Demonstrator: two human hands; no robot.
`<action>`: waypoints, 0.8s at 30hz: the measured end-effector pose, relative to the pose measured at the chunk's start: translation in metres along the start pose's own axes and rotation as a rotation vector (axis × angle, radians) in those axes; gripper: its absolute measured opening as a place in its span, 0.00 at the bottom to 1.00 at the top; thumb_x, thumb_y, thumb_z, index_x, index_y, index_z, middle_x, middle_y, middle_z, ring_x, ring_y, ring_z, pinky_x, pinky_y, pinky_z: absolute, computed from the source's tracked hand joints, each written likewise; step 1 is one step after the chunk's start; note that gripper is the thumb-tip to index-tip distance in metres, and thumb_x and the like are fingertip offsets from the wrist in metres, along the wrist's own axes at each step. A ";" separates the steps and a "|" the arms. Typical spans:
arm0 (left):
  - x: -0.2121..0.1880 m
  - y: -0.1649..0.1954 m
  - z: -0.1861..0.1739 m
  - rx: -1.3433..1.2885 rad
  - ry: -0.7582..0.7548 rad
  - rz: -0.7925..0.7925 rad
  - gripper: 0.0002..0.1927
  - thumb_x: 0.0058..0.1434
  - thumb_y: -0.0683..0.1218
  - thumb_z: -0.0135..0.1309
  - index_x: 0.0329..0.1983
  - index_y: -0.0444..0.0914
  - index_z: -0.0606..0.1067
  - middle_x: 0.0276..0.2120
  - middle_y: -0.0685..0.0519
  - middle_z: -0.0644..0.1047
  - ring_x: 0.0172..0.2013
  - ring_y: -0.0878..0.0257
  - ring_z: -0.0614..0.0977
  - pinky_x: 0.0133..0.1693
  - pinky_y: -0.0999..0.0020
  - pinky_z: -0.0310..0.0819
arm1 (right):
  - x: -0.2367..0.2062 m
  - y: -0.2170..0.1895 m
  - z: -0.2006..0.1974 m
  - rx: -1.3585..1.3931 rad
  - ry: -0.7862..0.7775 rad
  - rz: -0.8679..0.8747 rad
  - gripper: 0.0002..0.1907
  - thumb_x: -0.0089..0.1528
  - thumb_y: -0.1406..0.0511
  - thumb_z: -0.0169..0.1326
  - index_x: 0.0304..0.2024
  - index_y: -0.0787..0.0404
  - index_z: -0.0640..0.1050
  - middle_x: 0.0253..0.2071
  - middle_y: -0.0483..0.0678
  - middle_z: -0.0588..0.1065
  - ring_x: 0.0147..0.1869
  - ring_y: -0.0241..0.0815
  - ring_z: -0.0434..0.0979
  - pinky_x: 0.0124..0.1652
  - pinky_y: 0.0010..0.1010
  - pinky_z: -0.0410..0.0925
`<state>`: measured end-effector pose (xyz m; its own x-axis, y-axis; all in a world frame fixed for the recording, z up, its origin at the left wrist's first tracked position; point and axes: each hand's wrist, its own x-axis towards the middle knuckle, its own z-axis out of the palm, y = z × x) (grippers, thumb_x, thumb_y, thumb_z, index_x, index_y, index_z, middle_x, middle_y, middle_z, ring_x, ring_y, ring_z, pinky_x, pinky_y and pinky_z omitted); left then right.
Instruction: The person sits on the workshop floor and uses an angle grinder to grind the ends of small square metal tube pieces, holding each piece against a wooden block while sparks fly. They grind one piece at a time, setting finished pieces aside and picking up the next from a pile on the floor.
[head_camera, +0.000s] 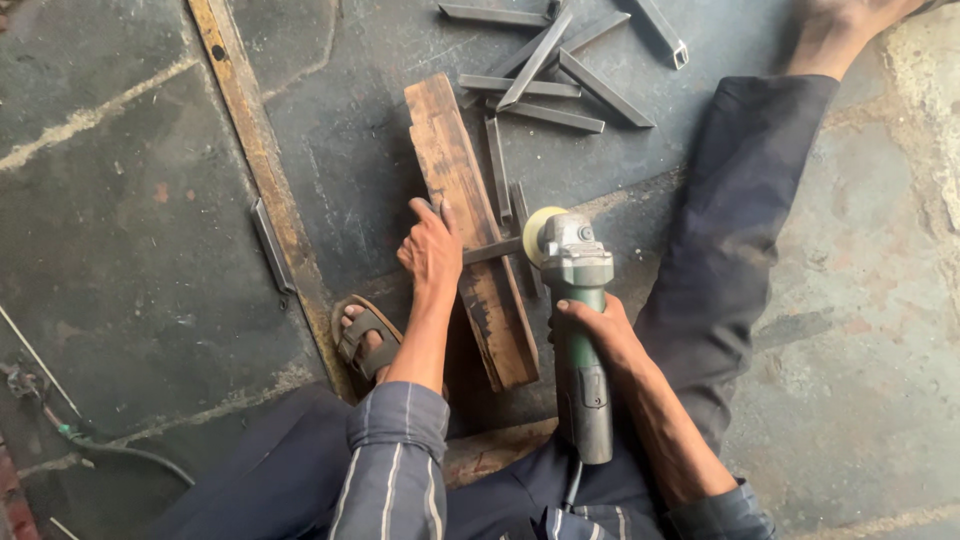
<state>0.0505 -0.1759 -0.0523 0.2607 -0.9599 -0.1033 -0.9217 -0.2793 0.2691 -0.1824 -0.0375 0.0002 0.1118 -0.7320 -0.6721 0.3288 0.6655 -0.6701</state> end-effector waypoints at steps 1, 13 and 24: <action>0.000 0.000 0.001 -0.002 -0.035 -0.021 0.24 0.73 0.60 0.39 0.52 0.34 0.64 0.26 0.36 0.80 0.31 0.34 0.83 0.34 0.39 0.74 | 0.000 -0.001 0.001 -0.007 0.004 -0.001 0.22 0.56 0.59 0.59 0.47 0.67 0.75 0.32 0.53 0.77 0.32 0.45 0.81 0.33 0.36 0.75; -0.012 -0.011 0.000 -0.059 0.021 -0.024 0.17 0.73 0.56 0.41 0.42 0.38 0.67 0.25 0.39 0.81 0.29 0.35 0.83 0.33 0.37 0.74 | -0.007 -0.007 -0.008 0.006 0.077 -0.004 0.21 0.57 0.59 0.59 0.43 0.70 0.74 0.32 0.54 0.78 0.32 0.47 0.81 0.33 0.38 0.76; -0.011 -0.034 0.010 -0.045 -0.069 0.232 0.14 0.72 0.52 0.43 0.42 0.35 0.66 0.25 0.38 0.80 0.29 0.37 0.83 0.33 0.41 0.77 | -0.010 -0.012 -0.003 -0.017 0.062 0.005 0.23 0.57 0.58 0.58 0.44 0.71 0.75 0.33 0.56 0.78 0.33 0.47 0.81 0.34 0.38 0.76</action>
<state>0.0760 -0.1552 -0.0699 0.0217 -0.9949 -0.0985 -0.9404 -0.0537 0.3358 -0.1899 -0.0376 0.0144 0.0554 -0.7184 -0.6935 0.3124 0.6721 -0.6713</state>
